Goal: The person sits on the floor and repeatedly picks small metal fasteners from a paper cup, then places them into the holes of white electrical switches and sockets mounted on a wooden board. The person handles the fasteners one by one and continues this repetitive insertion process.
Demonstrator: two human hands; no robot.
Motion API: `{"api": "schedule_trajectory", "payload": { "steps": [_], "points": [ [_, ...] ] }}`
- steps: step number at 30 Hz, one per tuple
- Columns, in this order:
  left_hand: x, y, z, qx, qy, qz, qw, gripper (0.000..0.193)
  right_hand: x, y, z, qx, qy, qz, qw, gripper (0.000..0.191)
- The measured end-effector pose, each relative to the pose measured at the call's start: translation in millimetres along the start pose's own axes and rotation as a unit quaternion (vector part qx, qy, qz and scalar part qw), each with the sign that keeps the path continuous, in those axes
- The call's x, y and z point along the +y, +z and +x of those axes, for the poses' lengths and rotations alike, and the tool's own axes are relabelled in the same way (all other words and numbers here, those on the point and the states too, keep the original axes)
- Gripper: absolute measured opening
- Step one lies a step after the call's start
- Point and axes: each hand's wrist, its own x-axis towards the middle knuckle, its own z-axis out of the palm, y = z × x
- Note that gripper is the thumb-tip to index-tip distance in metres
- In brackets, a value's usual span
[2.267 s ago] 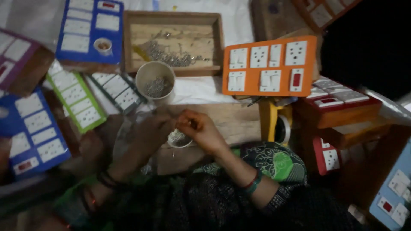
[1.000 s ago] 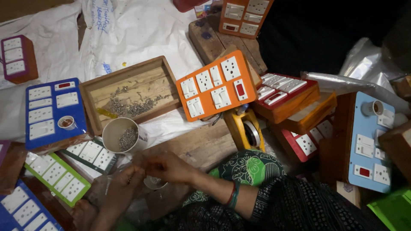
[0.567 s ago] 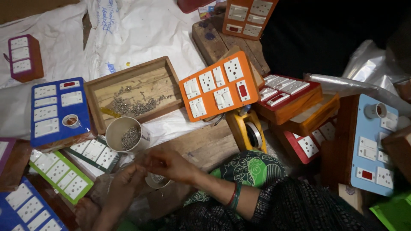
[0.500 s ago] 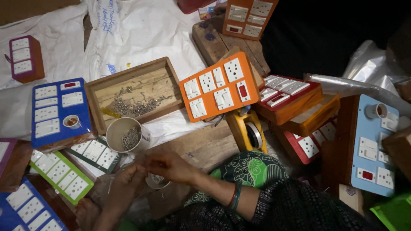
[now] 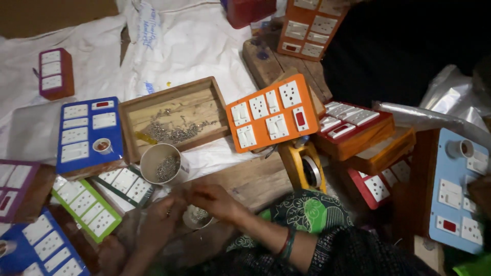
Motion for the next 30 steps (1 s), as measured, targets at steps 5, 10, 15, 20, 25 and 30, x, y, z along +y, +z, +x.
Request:
{"api": "schedule_trajectory", "payload": {
  "steps": [5, 10, 15, 20, 25, 30],
  "points": [
    [-3.8, -23.4, -33.7, 0.019, -0.003, 0.010, 1.000, 0.033, -18.9, 38.4, -13.4, -0.006, 0.026, 0.019, 0.999, 0.009],
    [-12.1, -45.8, -63.8, 0.004, -0.052, -0.034, 0.998, 0.033, -34.1, 69.4, -24.4, -0.012, 0.029, 0.073, 0.997, 0.019],
    [-25.9, -67.3, -92.6, 0.025, -0.007, -0.028, 0.999, 0.033, -37.4, 110.1, -31.2, -0.026, 0.065, 0.005, 0.998, 0.023],
    [-32.2, -82.9, -112.6, 0.012, -0.054, 0.015, 0.998, 0.030, -41.4, 127.2, -35.9, 0.051, -0.001, 0.040, 0.998, 0.015],
    [-39.0, -89.6, -126.1, 0.038, 0.014, -0.012, 0.999, 0.023, -43.4, 145.7, -38.8, 0.009, 0.037, 0.029, 0.999, 0.019],
    [-49.8, -98.6, -135.5, 0.046, 0.069, -0.035, 0.996, 0.020, -41.9, 162.0, -37.6, 0.058, -0.009, 0.148, 0.987, 0.010]
  ]
}}
